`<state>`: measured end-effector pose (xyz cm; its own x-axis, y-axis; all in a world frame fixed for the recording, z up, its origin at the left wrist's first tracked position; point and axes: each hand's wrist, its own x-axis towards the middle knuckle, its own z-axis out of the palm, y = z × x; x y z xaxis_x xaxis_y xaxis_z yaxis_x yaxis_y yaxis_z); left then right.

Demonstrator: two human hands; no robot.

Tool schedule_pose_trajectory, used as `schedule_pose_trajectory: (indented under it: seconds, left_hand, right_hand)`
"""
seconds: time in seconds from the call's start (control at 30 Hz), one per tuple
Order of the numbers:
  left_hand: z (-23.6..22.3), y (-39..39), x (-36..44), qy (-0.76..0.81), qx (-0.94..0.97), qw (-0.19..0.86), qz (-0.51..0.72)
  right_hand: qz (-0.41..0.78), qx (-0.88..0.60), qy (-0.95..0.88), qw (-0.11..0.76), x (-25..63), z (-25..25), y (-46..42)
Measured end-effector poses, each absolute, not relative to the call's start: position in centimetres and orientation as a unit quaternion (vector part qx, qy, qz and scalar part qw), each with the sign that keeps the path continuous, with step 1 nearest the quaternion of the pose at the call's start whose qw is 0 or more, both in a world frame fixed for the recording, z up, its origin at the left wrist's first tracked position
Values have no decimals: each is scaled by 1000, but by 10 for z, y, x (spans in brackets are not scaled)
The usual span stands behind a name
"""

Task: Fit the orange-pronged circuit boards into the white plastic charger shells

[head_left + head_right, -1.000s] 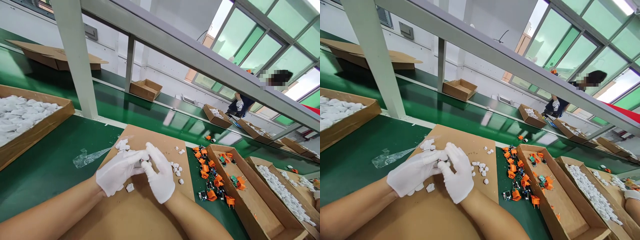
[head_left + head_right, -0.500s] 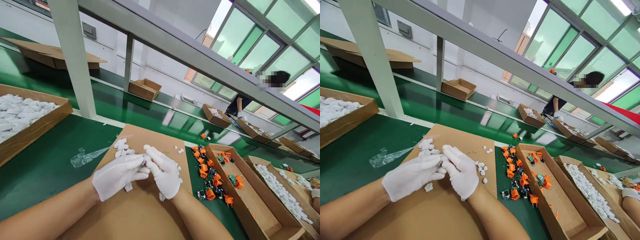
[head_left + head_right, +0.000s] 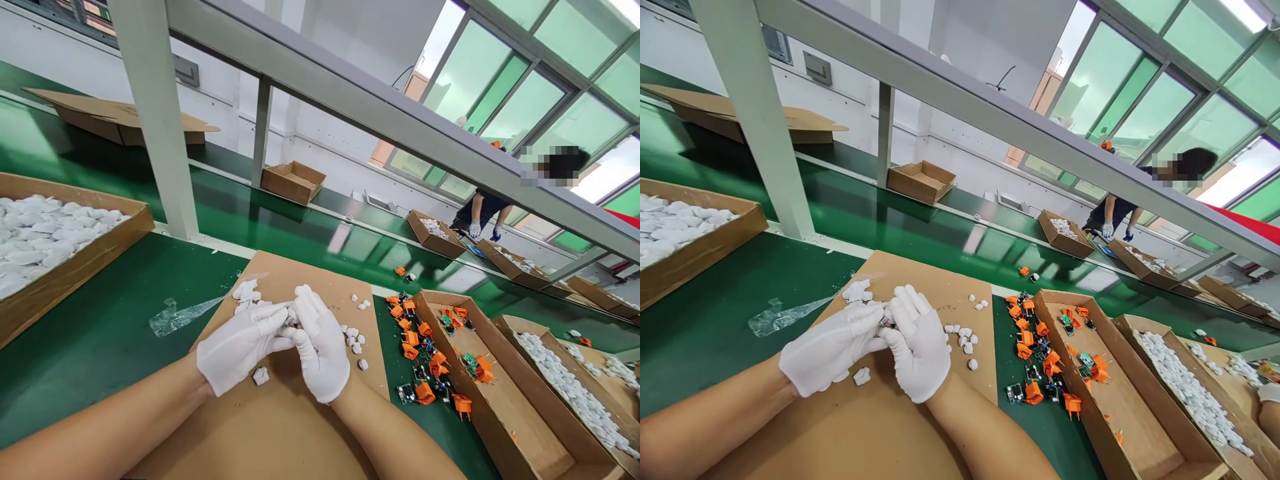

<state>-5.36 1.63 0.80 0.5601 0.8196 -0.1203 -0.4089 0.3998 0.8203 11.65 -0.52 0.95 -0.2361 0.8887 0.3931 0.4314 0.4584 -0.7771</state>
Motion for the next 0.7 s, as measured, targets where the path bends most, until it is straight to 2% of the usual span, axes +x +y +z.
schedule_pose_trajectory:
  seconds: [0.2, 0.33, 0.47, 0.53, 0.7]
  left_hand:
    - [31, 14, -57, 313, 468, 742, 364]
    - [31, 16, -59, 371, 508, 698, 342]
    - [27, 14, -60, 328, 578, 669, 332]
    - [27, 12, -61, 305, 573, 679, 342]
    - [26, 10, -61, 310, 466, 747, 359]
  right_hand:
    - [307, -441, -720, 439, 118, 16, -6]
    - [383, -448, -640, 493, 117, 16, -7]
    - [448, -469, -558, 519, 111, 17, -6]
    - [423, -454, -571, 537, 108, 15, -6]
    - [273, -454, -622, 577, 102, 2, -12]
